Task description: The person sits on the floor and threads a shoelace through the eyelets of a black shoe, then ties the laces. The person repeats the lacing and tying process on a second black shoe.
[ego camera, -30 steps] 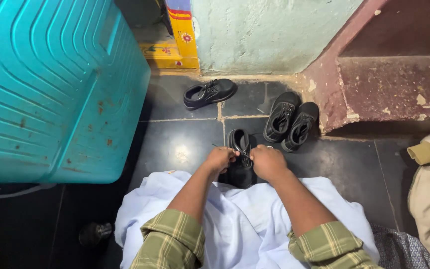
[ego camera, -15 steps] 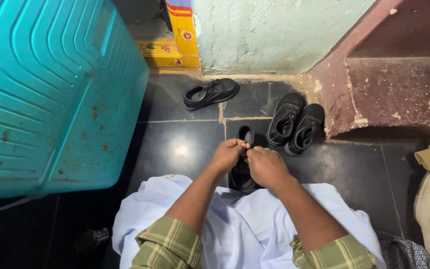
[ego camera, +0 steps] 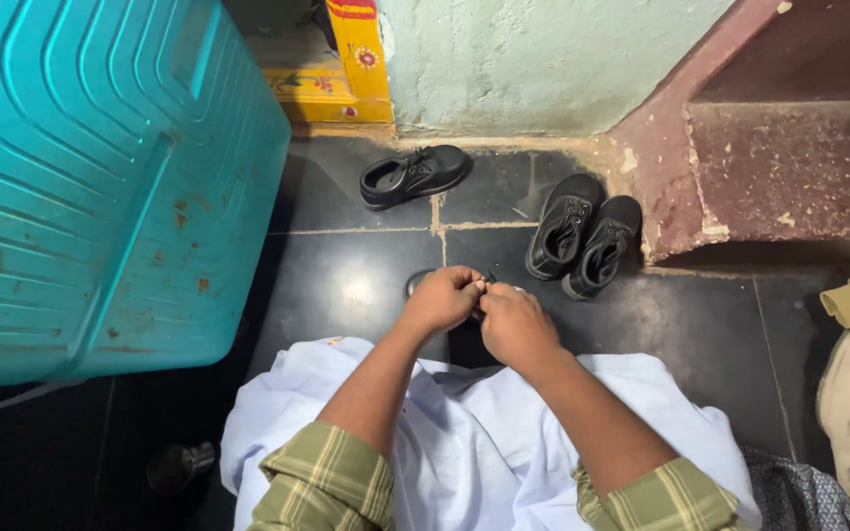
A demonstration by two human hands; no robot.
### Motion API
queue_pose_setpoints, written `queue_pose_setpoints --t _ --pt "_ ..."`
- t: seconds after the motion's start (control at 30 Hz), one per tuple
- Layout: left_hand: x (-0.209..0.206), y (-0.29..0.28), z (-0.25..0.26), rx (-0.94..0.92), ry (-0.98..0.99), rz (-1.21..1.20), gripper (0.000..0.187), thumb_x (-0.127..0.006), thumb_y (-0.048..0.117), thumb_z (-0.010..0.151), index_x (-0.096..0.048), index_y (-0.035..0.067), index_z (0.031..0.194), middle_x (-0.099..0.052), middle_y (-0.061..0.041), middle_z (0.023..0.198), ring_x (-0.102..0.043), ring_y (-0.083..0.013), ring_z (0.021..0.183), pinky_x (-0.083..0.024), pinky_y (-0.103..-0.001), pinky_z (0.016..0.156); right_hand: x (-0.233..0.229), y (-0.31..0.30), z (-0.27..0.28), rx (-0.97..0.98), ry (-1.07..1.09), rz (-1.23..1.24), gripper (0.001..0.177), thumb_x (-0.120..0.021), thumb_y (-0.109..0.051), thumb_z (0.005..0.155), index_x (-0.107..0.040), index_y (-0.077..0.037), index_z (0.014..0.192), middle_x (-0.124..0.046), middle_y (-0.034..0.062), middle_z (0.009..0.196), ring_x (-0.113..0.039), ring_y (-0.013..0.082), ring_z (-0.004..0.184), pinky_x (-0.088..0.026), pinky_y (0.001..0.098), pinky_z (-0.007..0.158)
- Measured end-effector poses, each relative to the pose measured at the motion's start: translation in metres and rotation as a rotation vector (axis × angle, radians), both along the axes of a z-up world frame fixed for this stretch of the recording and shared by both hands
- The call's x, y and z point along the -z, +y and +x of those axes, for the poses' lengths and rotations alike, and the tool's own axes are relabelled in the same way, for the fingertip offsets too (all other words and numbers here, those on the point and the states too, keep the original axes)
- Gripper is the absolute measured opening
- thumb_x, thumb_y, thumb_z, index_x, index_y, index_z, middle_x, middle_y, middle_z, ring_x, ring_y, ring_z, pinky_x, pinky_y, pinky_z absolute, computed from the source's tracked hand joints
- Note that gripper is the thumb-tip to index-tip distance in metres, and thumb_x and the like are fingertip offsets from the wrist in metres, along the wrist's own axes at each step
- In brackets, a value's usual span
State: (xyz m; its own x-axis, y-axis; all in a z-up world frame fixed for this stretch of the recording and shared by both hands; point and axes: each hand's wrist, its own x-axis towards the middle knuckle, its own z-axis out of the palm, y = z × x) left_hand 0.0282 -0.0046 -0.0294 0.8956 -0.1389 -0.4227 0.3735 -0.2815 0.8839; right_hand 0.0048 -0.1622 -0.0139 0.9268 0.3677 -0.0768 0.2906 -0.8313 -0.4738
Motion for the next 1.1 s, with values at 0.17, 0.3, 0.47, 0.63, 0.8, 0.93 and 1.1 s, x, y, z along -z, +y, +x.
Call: queue_pose_setpoints --t 0.17,0.3,0.47,0.63,0.8,0.93,1.1 --pt "0.038 0.001 0.0 0.006 -0.01 0.081 0.017 -0.065 0.018 0.095 -0.076 0.004 0.095 -0.077 -0.005 0.083 -0.071 -0.0123 0.074 -0.055 -0.028 0.071 0.007 0.004 -0.005 -0.023 0.031 0.081 0.016 -0.057 -0.008 0.09 -0.072 -0.002 0.091 -0.065 0.0178 0.105 -0.062 0.0382 0.103 -0.05 0.048 0.089" --pt "0.064 0.002 0.004 -0.015 0.093 -0.089 0.017 -0.064 0.019 0.096 -0.075 0.006 0.091 -0.072 0.001 0.079 -0.064 -0.0094 0.07 -0.052 -0.027 0.067 0.004 0.004 -0.007 -0.061 0.01 0.002 0.017 -0.056 -0.006 0.09 -0.072 -0.001 0.092 -0.063 0.017 0.106 -0.061 0.039 0.104 -0.05 0.0489 0.087" --pt "0.083 0.003 0.009 -0.077 0.204 -0.282 0.016 -0.063 0.013 0.093 -0.074 0.006 0.083 -0.068 0.002 0.072 -0.057 -0.0074 0.059 -0.043 -0.023 0.053 -0.006 0.006 -0.003 -0.037 -0.004 -0.007 0.016 -0.061 -0.012 0.091 -0.075 -0.005 0.093 -0.065 0.0116 0.103 -0.062 0.0336 0.103 -0.05 0.0465 0.088" --pt "0.086 0.004 0.01 -0.094 0.246 -0.309 0.017 -0.058 0.008 0.092 -0.072 0.008 0.082 -0.064 0.001 0.066 -0.053 -0.0075 0.053 -0.038 -0.023 0.045 -0.014 0.007 -0.004 -0.128 0.041 0.081 0.016 -0.062 -0.006 0.088 -0.077 -0.007 0.093 -0.065 0.0101 0.099 -0.063 0.0311 0.101 -0.051 0.0433 0.088" --pt "0.078 0.008 0.01 -0.041 0.253 -0.264 0.02 -0.056 0.011 0.094 -0.072 0.01 0.084 -0.064 0.002 0.066 -0.053 -0.0065 0.053 -0.039 -0.023 0.047 -0.01 0.001 0.001 -0.184 0.017 0.164 0.021 -0.06 0.001 0.085 -0.078 -0.007 0.094 -0.067 0.0102 0.098 -0.063 0.031 0.101 -0.051 0.042 0.089" --pt "0.073 0.01 0.008 0.014 0.24 -0.237 0.017 -0.058 0.012 0.095 -0.073 0.011 0.087 -0.066 0.002 0.071 -0.057 -0.0063 0.059 -0.043 -0.022 0.051 -0.004 0.001 0.005 -0.135 -0.064 0.128 0.017 -0.063 -0.001 0.081 -0.077 -0.007 0.089 -0.07 0.0098 0.099 -0.066 0.0319 0.099 -0.052 0.043 0.09" --pt "0.073 0.015 0.008 0.073 0.221 -0.206 0.018 -0.064 0.022 0.099 -0.076 0.01 0.092 -0.07 0.004 0.081 -0.062 -0.0067 0.071 -0.051 -0.023 0.063 -0.004 -0.002 0.011 -0.102 -0.151 0.228 0.016 -0.065 -0.005 0.083 -0.076 -0.009 0.094 -0.071 0.0109 0.098 -0.066 0.0345 0.096 -0.053 0.0457 0.084"
